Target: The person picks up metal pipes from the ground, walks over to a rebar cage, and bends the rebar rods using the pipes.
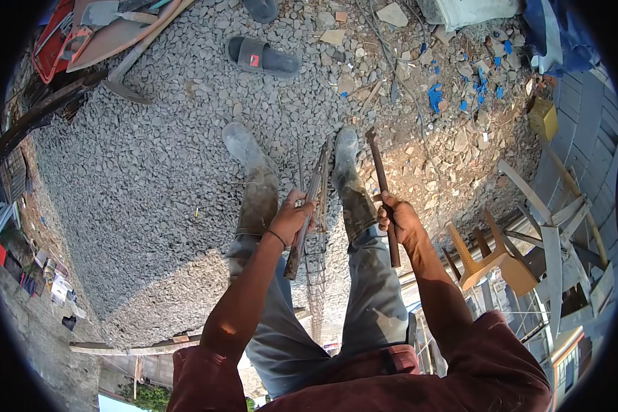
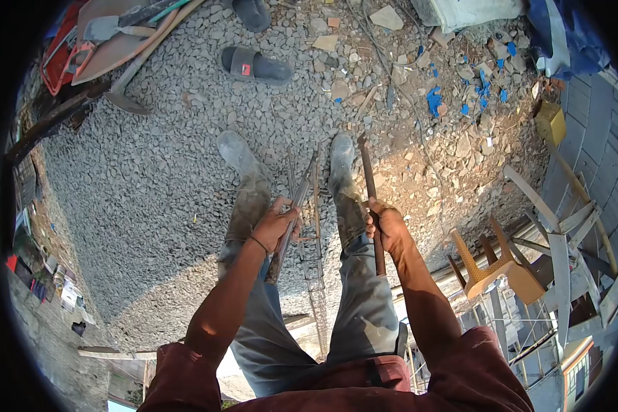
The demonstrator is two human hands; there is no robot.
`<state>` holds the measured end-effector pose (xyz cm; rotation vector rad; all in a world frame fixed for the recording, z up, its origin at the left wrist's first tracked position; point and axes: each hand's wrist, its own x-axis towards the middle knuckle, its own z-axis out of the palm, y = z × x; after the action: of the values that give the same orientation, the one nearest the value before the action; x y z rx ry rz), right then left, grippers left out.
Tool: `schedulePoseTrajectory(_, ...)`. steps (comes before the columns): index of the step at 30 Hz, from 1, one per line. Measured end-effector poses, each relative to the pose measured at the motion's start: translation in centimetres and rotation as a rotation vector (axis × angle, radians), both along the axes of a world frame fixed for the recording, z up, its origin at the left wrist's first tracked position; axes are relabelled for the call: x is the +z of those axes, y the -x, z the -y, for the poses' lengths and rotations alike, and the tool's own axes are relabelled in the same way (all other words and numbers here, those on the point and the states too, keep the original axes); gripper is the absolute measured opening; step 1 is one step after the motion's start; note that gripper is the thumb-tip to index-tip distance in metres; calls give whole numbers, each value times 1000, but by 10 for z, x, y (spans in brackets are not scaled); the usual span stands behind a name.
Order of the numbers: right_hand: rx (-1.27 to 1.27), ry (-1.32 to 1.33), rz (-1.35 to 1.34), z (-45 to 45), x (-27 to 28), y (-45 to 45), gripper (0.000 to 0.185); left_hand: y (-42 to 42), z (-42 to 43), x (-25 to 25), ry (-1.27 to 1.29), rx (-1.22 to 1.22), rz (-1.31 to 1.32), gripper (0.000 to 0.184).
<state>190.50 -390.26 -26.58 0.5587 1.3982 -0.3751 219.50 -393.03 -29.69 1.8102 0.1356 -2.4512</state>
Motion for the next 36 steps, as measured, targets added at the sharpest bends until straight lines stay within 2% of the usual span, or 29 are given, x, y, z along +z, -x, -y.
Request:
schedulePoseTrajectory(4,49,33,6,49,-38,-7,32,5,-11,16,-26,167,-43,17)
schedulePoseTrajectory(8,117,218,-123,125,-94,-23,34,3,-1,33,-40,130,-48,26)
schedulePoseTrajectory(9,158,295,-184,141,-99,-29,34,2,-5,32,27,87,-33,28)
schedulePoseTrajectory(10,157,291,-182,151,-93,-33,34,1,-7,30,95,45,-18,30)
schedulePoseTrajectory(12,-57,641,-206,173,-73,-40,29,-4,-9,27,65,47,-17,29)
schedulePoseTrajectory(13,-57,630,-209,178,-62,-46,29,-7,-9,26,44,49,-19,29)
schedulePoseTrajectory(15,-160,780,-312,185,-36,-56,22,-13,-8,25,12,25,-30,28)
schedulePoseTrajectory(17,-134,777,-377,198,-39,-54,16,-16,-8,26,-11,4,-36,28)
schedulePoseTrajectory(19,-72,735,-279,221,-58,-39,13,-11,-5,24,4,33,-5,29)
schedulePoseTrajectory(20,32,721,-367,234,-67,-40,19,-8,-4,23,13,33,-6,29)
schedulePoseTrajectory(24,-11,639,-226,273,-89,-34,31,-6,-8,22,33,-26,13,29)
schedulePoseTrajectory(27,-51,648,-251,285,-116,-35,34,-17,-6,19,76,-78,-3,30)
schedulePoseTrajectory(36,-24,600,-499,252,-198,-71,34,-7,-5,21,-5,-81,12,28)
